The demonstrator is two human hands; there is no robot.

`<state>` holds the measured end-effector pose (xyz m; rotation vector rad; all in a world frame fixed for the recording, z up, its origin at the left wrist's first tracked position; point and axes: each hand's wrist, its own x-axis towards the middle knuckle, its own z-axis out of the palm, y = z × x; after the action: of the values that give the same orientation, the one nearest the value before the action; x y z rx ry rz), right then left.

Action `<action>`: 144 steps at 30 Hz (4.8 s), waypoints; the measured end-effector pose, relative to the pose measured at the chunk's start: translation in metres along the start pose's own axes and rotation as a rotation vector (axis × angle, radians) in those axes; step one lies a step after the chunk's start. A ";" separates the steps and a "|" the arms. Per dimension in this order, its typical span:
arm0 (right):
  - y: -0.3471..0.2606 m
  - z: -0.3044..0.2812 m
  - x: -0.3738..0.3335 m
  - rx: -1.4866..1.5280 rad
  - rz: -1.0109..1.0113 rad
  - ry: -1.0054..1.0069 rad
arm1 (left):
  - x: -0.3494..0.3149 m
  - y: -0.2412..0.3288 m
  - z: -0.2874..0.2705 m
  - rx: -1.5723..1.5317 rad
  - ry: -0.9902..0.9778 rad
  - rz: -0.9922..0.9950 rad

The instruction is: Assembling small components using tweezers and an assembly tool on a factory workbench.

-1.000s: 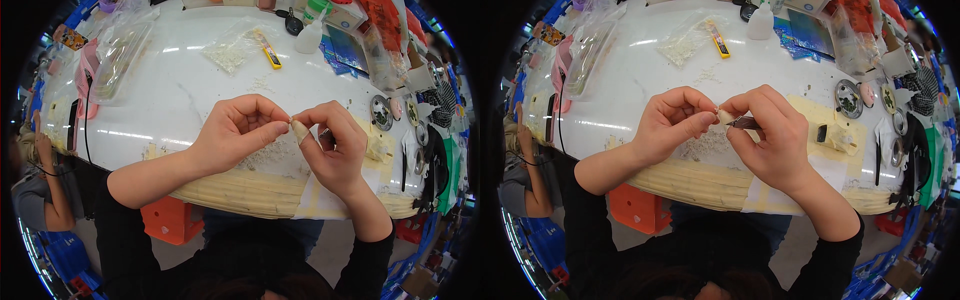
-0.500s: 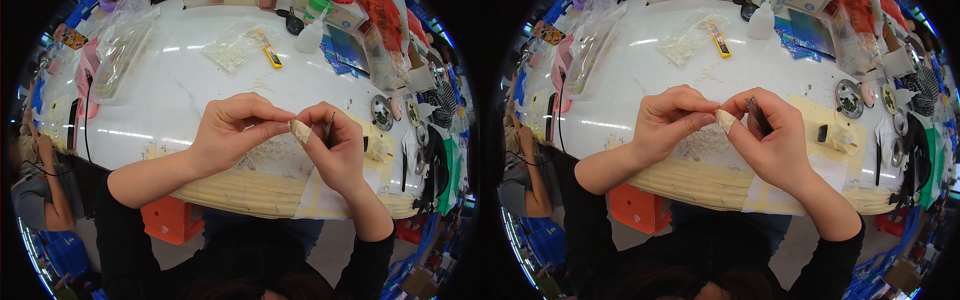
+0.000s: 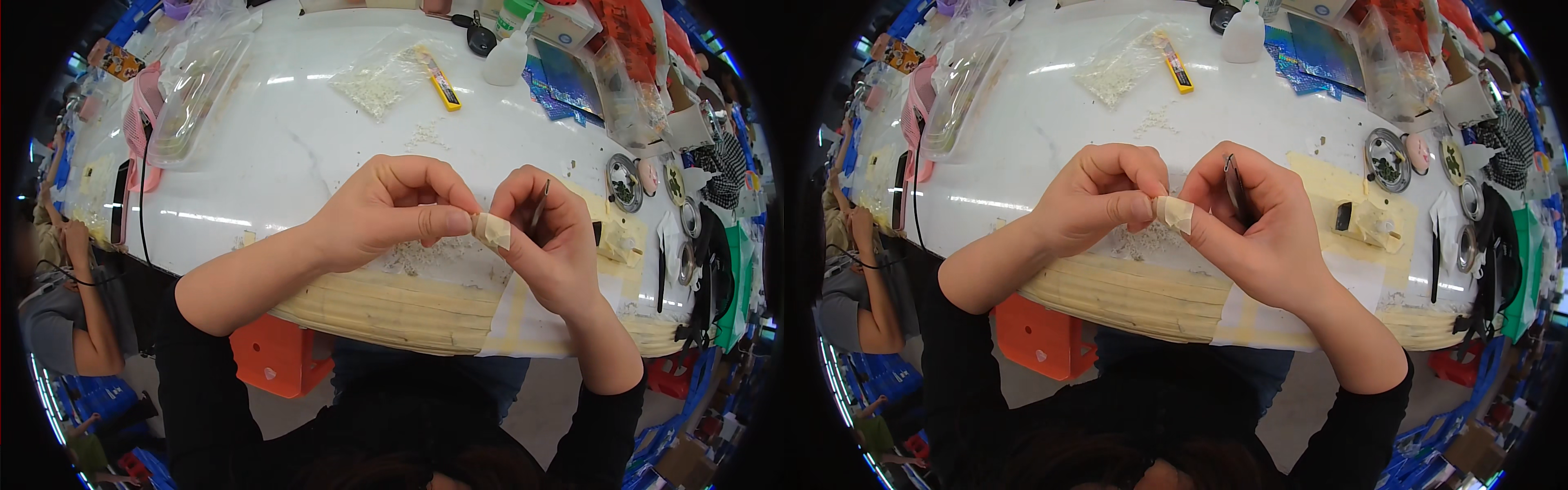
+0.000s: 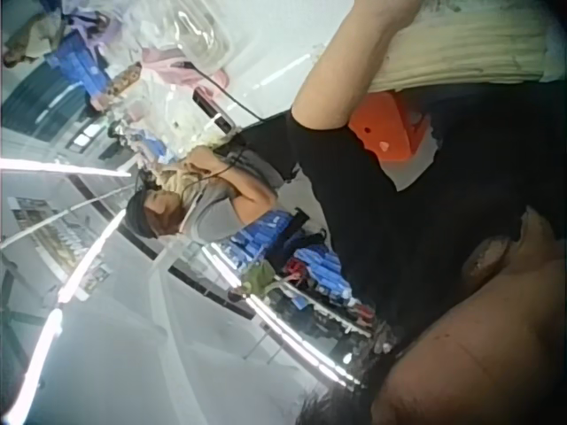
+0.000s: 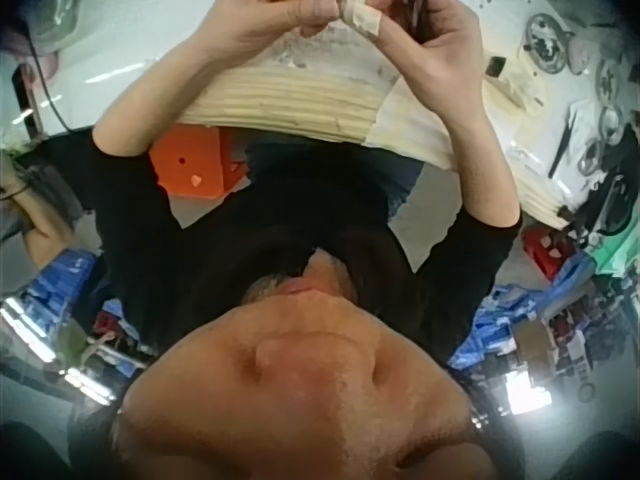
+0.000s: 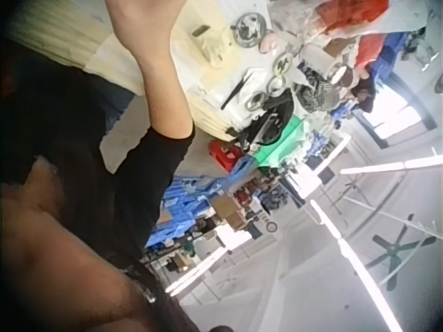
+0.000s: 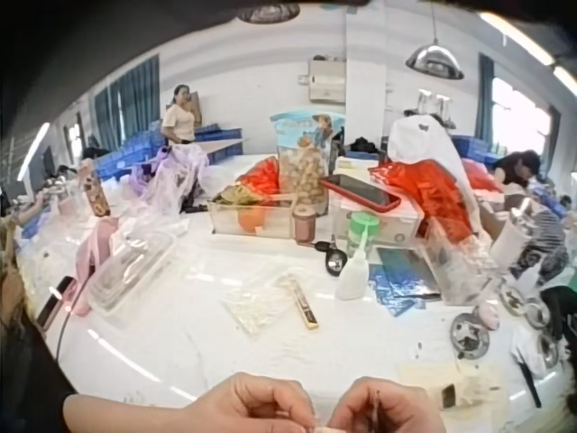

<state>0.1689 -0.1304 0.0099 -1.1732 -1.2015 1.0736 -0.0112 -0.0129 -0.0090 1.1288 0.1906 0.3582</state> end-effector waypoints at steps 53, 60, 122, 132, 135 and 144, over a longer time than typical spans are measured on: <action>-0.002 -0.001 0.006 -0.588 -0.293 0.083 | -0.004 0.003 0.009 0.475 0.220 0.111; 0.001 0.001 0.005 -0.447 -0.127 0.086 | -0.006 -0.001 0.010 0.557 0.211 0.192; 0.002 -0.004 0.003 -1.209 -0.355 0.054 | -0.001 0.006 0.008 1.191 0.154 0.705; -0.001 -0.005 0.003 -1.227 -0.390 0.045 | 0.000 0.005 0.007 1.210 0.142 0.722; -0.001 -0.005 0.002 -1.208 -0.381 0.042 | 0.000 0.006 0.007 1.221 0.137 0.722; -0.001 -0.006 0.002 -1.222 -0.391 0.054 | -0.002 0.006 0.009 1.115 0.159 0.610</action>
<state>0.1746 -0.1294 0.0107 -1.7012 -2.0152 -0.1035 -0.0113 -0.0188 0.0005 2.2696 0.1821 0.9488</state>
